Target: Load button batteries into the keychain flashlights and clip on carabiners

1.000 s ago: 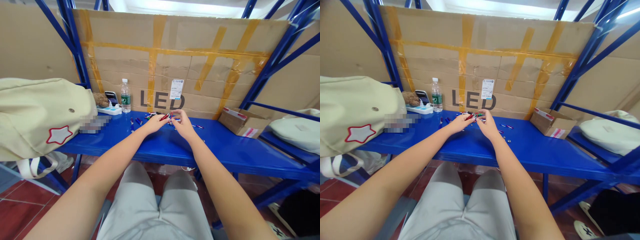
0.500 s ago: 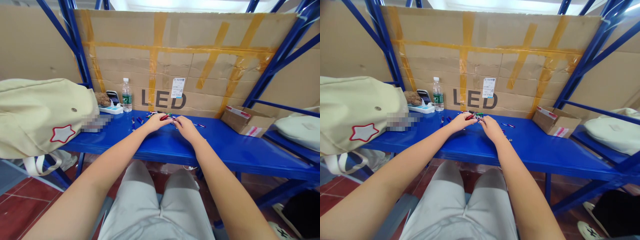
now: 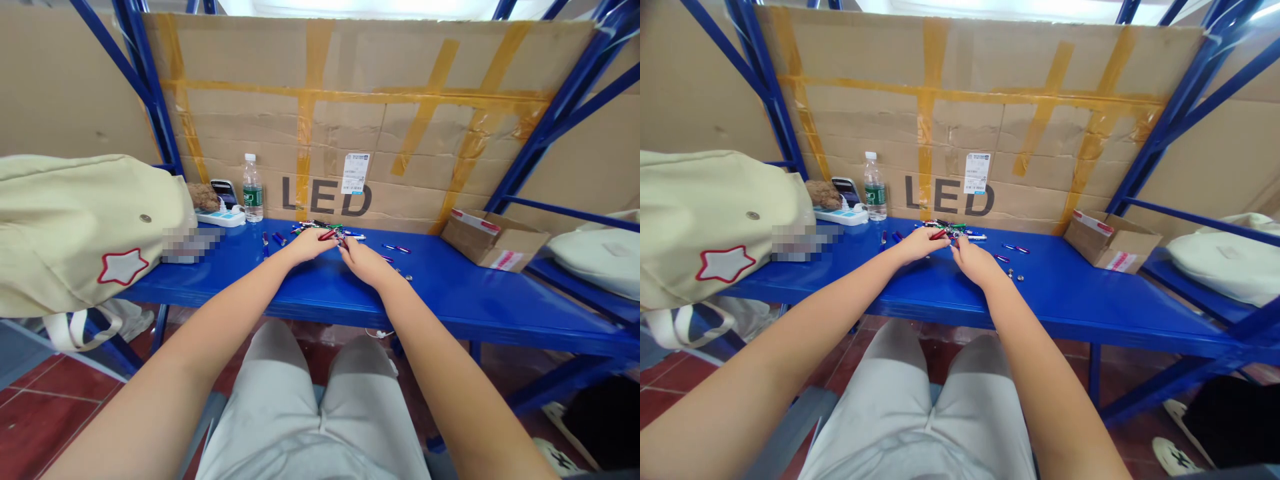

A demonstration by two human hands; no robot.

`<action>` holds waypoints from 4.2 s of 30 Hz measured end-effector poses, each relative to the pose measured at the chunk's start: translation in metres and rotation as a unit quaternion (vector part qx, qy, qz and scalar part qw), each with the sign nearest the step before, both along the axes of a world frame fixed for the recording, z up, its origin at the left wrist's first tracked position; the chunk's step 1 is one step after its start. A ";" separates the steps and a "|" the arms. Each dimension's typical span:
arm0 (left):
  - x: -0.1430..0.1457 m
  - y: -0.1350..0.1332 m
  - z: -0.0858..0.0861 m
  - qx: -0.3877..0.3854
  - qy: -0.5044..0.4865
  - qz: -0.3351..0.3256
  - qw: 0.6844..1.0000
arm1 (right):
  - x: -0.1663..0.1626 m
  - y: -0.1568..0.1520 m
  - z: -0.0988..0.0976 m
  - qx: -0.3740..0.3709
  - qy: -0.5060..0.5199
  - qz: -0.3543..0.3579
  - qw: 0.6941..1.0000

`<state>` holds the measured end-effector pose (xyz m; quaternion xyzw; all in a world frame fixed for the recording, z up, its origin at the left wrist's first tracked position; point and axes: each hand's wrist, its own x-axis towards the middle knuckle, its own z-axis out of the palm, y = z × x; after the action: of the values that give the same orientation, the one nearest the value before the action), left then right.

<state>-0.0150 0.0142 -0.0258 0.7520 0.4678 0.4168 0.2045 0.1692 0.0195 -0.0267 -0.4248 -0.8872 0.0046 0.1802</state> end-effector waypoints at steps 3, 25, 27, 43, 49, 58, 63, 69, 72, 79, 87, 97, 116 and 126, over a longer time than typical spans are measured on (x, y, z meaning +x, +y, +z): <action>0.001 -0.001 -0.001 0.004 0.011 -0.003 1.000 | -0.004 -0.005 0.002 0.003 -0.040 -0.021 0.999; 0.005 0.002 -0.002 0.053 0.206 0.043 0.976 | -0.003 0.003 -0.004 -0.054 0.064 -0.005 0.996; 0.003 0.003 -0.003 0.052 0.214 0.072 0.973 | -0.002 0.004 -0.003 -0.060 0.075 -0.006 0.995; -0.004 0.061 0.023 0.053 0.280 0.244 0.927 | 0.011 0.019 -0.004 -0.062 0.155 -0.118 0.979; -0.028 0.045 0.031 0.028 0.388 0.216 0.896 | 0.012 0.013 0.000 -0.041 0.122 -0.132 0.983; -0.066 0.019 0.018 0.000 0.469 0.217 0.856 | 0.013 0.015 0.000 0.011 0.063 -0.148 0.987; -0.080 0.023 0.014 -0.017 0.456 0.228 0.860 | 0.013 0.016 -0.004 0.020 0.025 -0.139 0.990; -0.116 0.012 0.009 -0.052 0.456 0.246 0.854 | 0.013 0.020 -0.007 0.025 0.001 -0.123 0.992; -0.118 0.010 0.009 -0.044 0.467 0.228 0.853 | 0.012 0.022 -0.010 0.022 -0.016 -0.111 0.993; -0.109 0.010 0.012 -0.026 0.463 0.188 0.866 | 0.013 0.030 -0.014 0.018 -0.038 -0.107 0.993; -0.098 0.012 0.011 -0.010 0.441 0.153 0.884 | 0.011 0.035 -0.016 0.021 -0.044 -0.098 0.994; -0.097 0.012 0.011 -0.011 0.453 0.107 0.885 | 0.008 0.034 -0.014 0.037 -0.001 -0.074 0.997; -0.028 0.005 -0.005 -0.030 -0.055 -0.113 0.992 | -0.001 0.020 -0.007 0.113 0.281 0.197 0.932; -0.025 0.000 -0.003 -0.033 -0.052 -0.143 0.988 | -0.004 0.022 -0.010 0.129 0.277 0.193 0.933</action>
<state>-0.0401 0.0138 -0.0285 0.7815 0.3572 0.4063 0.3106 0.1647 0.0413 -0.0365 -0.2006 -0.8599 0.0419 0.4675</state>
